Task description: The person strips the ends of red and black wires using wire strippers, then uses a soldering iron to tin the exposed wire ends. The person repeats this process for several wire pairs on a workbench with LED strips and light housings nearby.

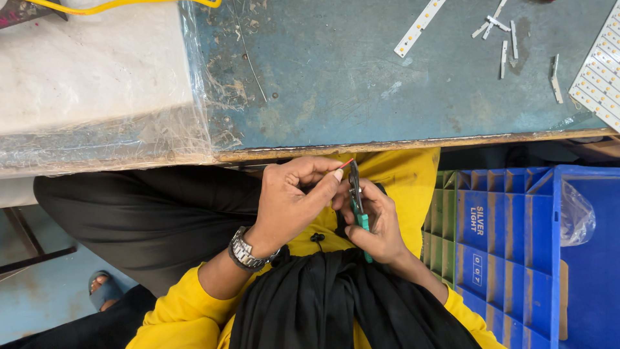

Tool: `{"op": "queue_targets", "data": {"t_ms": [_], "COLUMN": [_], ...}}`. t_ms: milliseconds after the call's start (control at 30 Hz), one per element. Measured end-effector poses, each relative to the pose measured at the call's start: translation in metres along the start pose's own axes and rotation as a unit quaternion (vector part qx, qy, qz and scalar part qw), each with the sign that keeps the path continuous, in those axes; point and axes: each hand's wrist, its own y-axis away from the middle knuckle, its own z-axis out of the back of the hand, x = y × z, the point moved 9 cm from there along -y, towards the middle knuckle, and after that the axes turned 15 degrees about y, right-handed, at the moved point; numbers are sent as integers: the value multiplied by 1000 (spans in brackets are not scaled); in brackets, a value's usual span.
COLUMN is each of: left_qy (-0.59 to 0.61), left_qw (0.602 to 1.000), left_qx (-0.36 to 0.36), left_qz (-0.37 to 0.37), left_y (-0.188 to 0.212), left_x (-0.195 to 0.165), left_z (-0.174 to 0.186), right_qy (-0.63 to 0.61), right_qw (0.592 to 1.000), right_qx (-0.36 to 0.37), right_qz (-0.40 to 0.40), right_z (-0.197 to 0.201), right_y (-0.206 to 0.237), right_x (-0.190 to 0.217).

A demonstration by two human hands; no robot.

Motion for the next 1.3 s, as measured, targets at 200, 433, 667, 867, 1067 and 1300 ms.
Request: {"op": "queue_targets", "data": {"t_ms": [200, 433, 667, 867, 1067, 1300], "left_qy": [29, 63, 82, 93, 86, 90], "left_qw": [999, 998, 996, 995, 996, 995], "left_qx": [-5, -27, -25, -23, -24, -27], "left_qz": [19, 9, 12, 13, 12, 17], "left_y": [0, 0, 3, 3, 4, 7], "left_x": [7, 15, 18, 20, 21, 20], "left_z": [1, 3, 3, 5, 5, 3], "right_qy": [26, 45, 36, 20, 41, 45], "right_qw": [999, 999, 999, 1000, 999, 999], "right_qx": [-20, -17, -2, -7, -10, -17], "right_qz": [-4, -5, 31, 11, 5, 14], "right_z": [-1, -6, -12, -13, -11, -10], "right_y": [2, 2, 4, 4, 5, 7], "right_x": [-5, -5, 1, -5, -7, -4]}}
